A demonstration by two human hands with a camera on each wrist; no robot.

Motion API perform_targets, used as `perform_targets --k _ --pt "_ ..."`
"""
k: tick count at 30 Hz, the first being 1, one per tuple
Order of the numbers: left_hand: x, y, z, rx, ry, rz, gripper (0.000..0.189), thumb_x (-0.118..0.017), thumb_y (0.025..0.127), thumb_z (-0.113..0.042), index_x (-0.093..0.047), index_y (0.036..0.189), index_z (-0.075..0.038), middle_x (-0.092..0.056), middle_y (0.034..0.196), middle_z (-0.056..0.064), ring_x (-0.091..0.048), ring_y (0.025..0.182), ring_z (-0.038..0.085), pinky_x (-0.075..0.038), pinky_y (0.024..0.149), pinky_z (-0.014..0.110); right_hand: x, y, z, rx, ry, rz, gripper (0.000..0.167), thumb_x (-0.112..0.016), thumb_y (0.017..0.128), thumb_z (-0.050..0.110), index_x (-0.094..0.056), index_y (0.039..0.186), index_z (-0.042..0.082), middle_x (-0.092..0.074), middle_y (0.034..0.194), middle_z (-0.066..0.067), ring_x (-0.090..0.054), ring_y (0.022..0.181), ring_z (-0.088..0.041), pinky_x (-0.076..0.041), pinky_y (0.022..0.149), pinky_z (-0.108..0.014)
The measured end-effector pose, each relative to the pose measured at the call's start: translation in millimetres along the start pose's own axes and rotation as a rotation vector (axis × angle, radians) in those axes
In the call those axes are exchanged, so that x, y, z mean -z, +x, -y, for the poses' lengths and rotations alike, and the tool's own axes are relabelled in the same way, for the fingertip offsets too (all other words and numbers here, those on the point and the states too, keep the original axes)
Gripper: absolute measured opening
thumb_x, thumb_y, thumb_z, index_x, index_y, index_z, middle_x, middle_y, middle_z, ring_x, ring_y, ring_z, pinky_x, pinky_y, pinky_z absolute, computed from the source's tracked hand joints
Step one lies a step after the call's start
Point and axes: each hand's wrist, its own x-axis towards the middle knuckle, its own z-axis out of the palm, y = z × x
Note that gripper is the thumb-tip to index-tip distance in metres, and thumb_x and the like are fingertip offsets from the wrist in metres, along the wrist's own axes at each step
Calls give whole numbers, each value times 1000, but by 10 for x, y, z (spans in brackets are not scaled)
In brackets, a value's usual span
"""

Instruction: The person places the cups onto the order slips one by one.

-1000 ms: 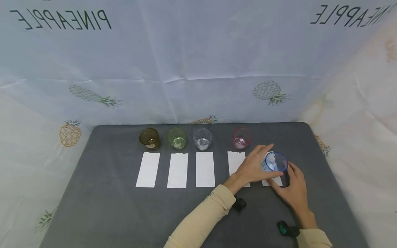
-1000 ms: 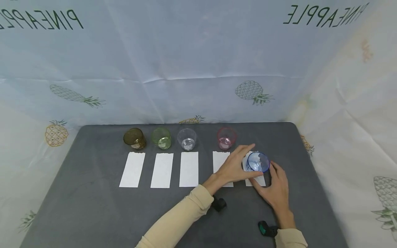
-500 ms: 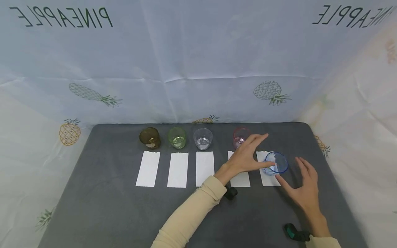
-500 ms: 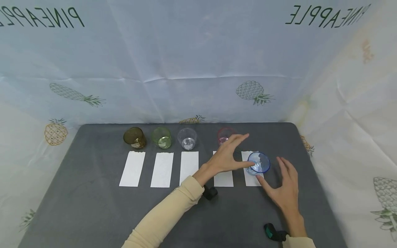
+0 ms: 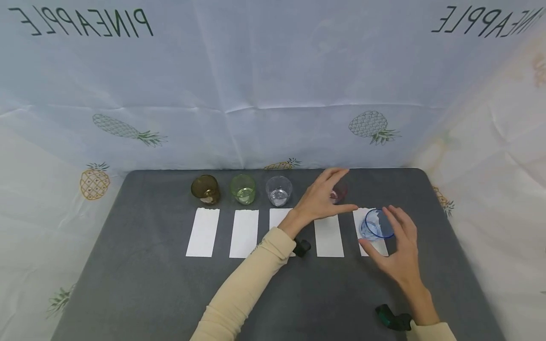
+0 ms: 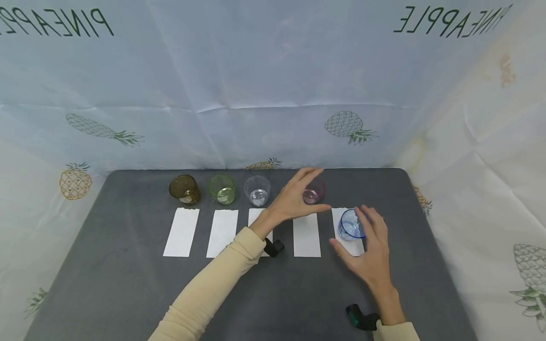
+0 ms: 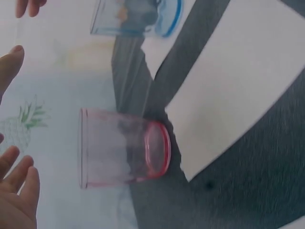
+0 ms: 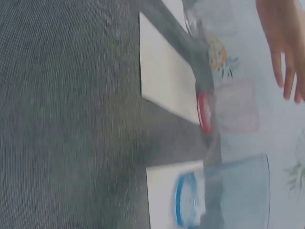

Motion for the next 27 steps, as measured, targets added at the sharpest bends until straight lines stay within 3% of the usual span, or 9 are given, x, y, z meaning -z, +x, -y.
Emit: perform_targets --k 5,13,17,25,27 --pt "66 16 94 22 19 7 97 -84 83 -45 -34 161 -18 -39 160 7 -42 148 24 -44 118 43 -180 -12 118 17 17 42 94 -64 85 75 -57 144 3 -50 147 -26 -33 150 -23 -22 124 -53" --pt "58 11 208 56 28 13 102 -86 81 -45 -32 161 -16 -36 162 9 -39 150 27 -44 118 45 -495 -149 192 23 23 164 93 -59 88 75 -54 147 4 -47 151 -24 -34 151 -26 -14 126 -17" --pt "27 -6 246 83 22 24 105 -87 79 -45 -30 162 -16 -32 164 10 -33 154 28 -41 120 47 -622 -248 167 1 26 212 93 -58 88 75 -53 148 3 -46 152 -25 -35 149 -31 -14 125 -13" --pt "-23 -39 309 133 18 41 106 -87 80 -45 -27 163 -16 -31 165 13 -32 155 29 -41 120 49 -820 -431 -47 26 -1 188 88 -57 92 71 -55 146 1 -49 149 -29 -44 135 -48 -13 123 -9" --pt "-27 -42 319 139 15 42 106 -87 80 -45 -27 163 -15 -31 165 12 -33 154 29 -41 120 48 -844 -459 -79 25 -34 192 88 -56 92 71 -57 144 1 -51 147 -28 -46 134 -48 -22 124 -17"
